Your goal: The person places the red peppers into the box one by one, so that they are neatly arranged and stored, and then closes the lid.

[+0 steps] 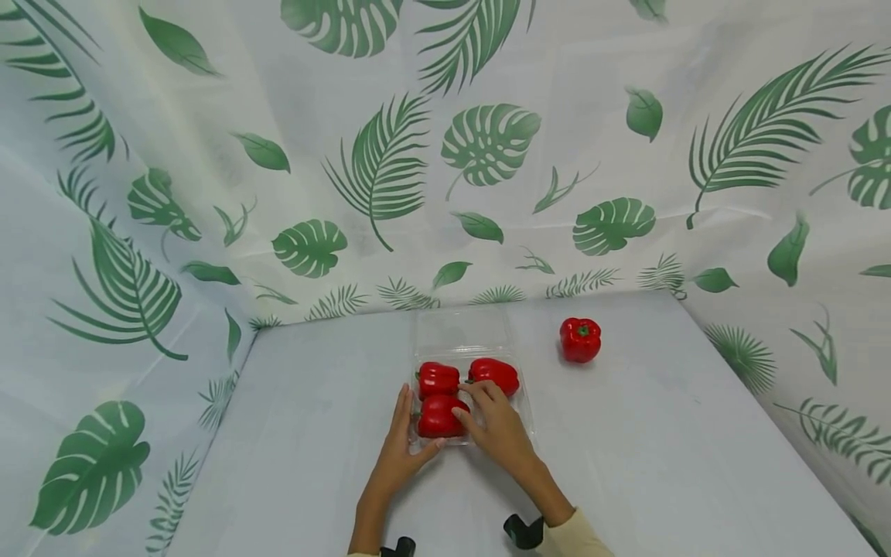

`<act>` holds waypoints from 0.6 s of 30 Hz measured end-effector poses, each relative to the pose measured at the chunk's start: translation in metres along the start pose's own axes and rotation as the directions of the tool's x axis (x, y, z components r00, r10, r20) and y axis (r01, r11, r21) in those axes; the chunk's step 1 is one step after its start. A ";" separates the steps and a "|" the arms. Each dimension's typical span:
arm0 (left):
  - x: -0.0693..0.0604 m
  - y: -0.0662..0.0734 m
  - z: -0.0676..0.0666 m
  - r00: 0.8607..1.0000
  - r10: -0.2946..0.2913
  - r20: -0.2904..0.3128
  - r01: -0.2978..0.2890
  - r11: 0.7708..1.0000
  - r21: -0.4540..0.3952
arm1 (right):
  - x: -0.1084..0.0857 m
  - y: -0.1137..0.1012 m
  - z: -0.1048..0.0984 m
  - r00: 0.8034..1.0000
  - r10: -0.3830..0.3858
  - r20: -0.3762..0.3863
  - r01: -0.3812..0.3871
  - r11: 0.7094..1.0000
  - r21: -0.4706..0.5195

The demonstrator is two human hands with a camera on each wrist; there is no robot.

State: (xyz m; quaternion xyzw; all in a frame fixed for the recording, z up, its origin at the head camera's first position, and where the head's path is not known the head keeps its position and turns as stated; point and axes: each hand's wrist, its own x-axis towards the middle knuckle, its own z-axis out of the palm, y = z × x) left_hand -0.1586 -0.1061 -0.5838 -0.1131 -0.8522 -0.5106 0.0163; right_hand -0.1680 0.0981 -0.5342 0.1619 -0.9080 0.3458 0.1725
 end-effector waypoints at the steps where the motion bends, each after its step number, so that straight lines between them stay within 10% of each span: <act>1: 0.000 0.000 0.000 1.000 -0.002 -0.002 0.002 1.000 -0.003 | 0.001 0.002 -0.003 1.000 -0.004 -0.021 0.004 1.000 0.008; 10: -0.001 0.002 0.003 0.999 -0.046 -0.003 0.046 0.999 -0.023 | 0.012 0.032 -0.042 0.963 0.083 -0.256 -0.062 0.994 0.091; 18: -0.001 0.000 0.002 0.998 -0.070 -0.001 0.070 0.998 0.005 | 0.020 0.077 -0.072 0.861 0.326 -0.389 -0.316 0.944 0.091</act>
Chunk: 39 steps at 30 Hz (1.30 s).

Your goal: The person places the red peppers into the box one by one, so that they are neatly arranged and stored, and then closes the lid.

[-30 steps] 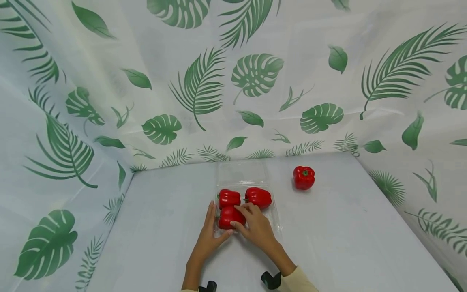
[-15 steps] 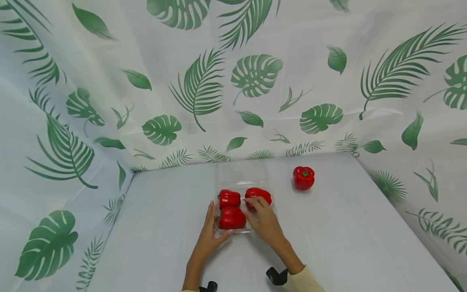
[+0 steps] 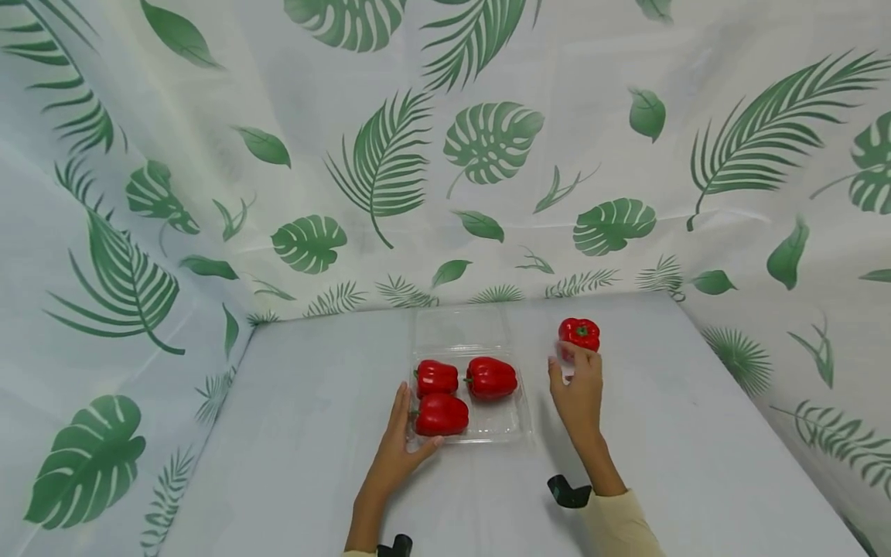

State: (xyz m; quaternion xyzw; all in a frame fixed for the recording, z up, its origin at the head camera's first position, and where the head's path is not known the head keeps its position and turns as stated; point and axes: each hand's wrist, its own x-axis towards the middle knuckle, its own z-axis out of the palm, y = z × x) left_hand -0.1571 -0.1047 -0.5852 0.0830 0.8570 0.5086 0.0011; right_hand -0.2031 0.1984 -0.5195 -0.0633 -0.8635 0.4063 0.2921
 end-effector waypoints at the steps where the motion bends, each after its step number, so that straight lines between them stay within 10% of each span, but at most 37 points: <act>1: 0.000 0.000 -0.001 1.000 0.002 0.001 -0.002 1.000 -0.002 | 0.004 0.005 -0.002 0.999 0.035 0.000 -0.035 0.999 -0.020; 16: 0.003 0.003 -0.002 1.000 -0.007 0.005 0.007 1.000 -0.010 | 0.030 0.044 -0.003 0.938 0.255 0.234 -0.203 0.953 -0.224; 39: 0.002 0.000 0.000 1.000 -0.007 -0.002 0.007 1.000 0.005 | 0.032 0.067 0.008 0.969 0.246 -0.010 -0.241 0.957 0.160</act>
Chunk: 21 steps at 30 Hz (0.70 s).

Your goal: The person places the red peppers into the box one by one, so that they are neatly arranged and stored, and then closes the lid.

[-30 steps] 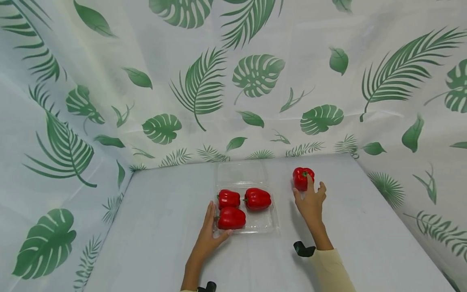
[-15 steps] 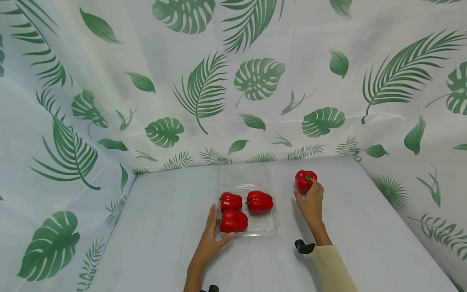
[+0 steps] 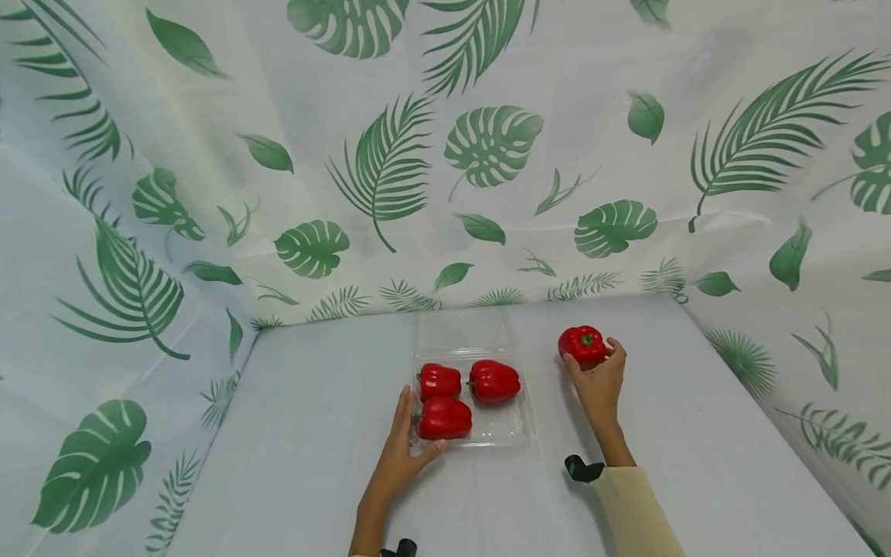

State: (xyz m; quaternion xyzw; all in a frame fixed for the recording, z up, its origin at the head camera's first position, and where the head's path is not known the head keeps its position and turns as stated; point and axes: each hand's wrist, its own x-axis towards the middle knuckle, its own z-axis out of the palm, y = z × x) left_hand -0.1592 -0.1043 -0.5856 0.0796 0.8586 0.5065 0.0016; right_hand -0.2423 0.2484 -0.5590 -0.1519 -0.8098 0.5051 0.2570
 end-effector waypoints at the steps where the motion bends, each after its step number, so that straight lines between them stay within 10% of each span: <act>1: 0.000 0.000 0.000 1.000 0.000 0.000 0.000 1.000 -0.001 | -0.001 0.000 -0.001 1.000 -0.001 0.007 0.001 1.000 0.008; 11: -0.002 0.000 0.000 1.000 -0.006 0.003 0.006 1.000 -0.001 | -0.011 -0.009 -0.014 0.990 -0.046 0.133 0.031 0.993 0.111; 21: -0.003 0.003 -0.001 1.000 -0.011 0.009 0.011 1.000 0.006 | -0.035 -0.039 -0.018 0.911 -0.180 0.370 0.114 0.975 0.192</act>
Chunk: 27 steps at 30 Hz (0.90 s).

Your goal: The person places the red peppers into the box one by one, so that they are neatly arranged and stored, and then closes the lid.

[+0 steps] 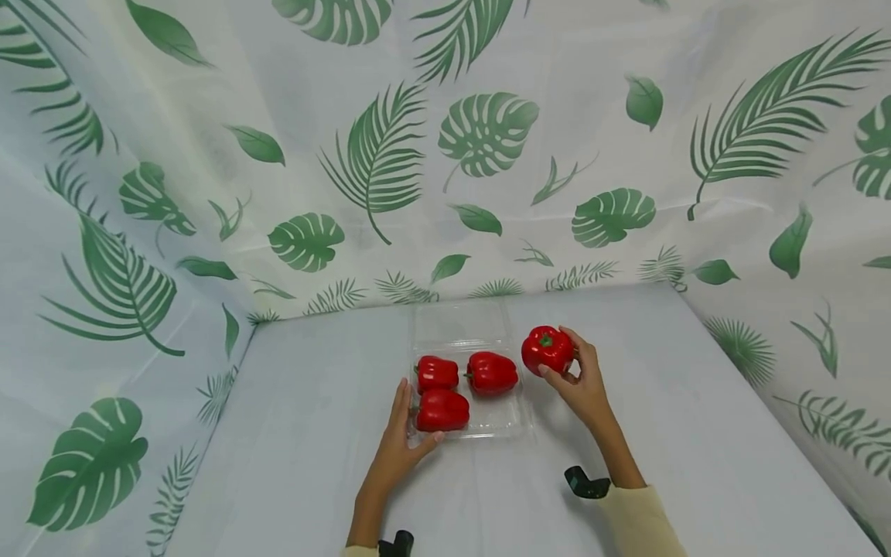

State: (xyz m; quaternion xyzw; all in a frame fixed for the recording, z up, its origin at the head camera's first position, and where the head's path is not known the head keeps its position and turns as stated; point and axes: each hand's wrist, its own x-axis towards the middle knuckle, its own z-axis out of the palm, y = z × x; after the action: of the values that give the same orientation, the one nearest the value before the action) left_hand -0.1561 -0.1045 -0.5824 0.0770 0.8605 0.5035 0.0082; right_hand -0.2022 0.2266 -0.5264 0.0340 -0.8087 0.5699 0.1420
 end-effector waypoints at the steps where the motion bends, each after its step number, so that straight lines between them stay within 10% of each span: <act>1: 0.000 0.000 0.000 1.000 0.001 -0.001 -0.001 1.000 0.000 | -0.002 -0.004 0.002 1.000 -0.015 0.027 0.015 1.000 -0.001; 17: 0.001 -0.004 0.000 1.000 0.027 -0.004 -0.027 1.000 -0.007 | -0.027 -0.023 0.025 0.914 -0.182 0.361 0.235 0.966 -0.107; 27: 0.001 -0.004 0.001 1.000 0.022 0.003 -0.022 0.999 -0.030 | -0.031 -0.023 0.035 0.870 -0.215 0.443 0.350 0.904 -0.247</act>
State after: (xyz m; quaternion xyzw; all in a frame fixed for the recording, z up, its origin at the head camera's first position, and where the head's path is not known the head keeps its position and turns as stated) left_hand -0.1575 -0.1057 -0.5863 0.0871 0.8518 0.5165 0.0054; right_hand -0.1743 0.1829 -0.5241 0.2474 -0.8876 0.3842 0.0577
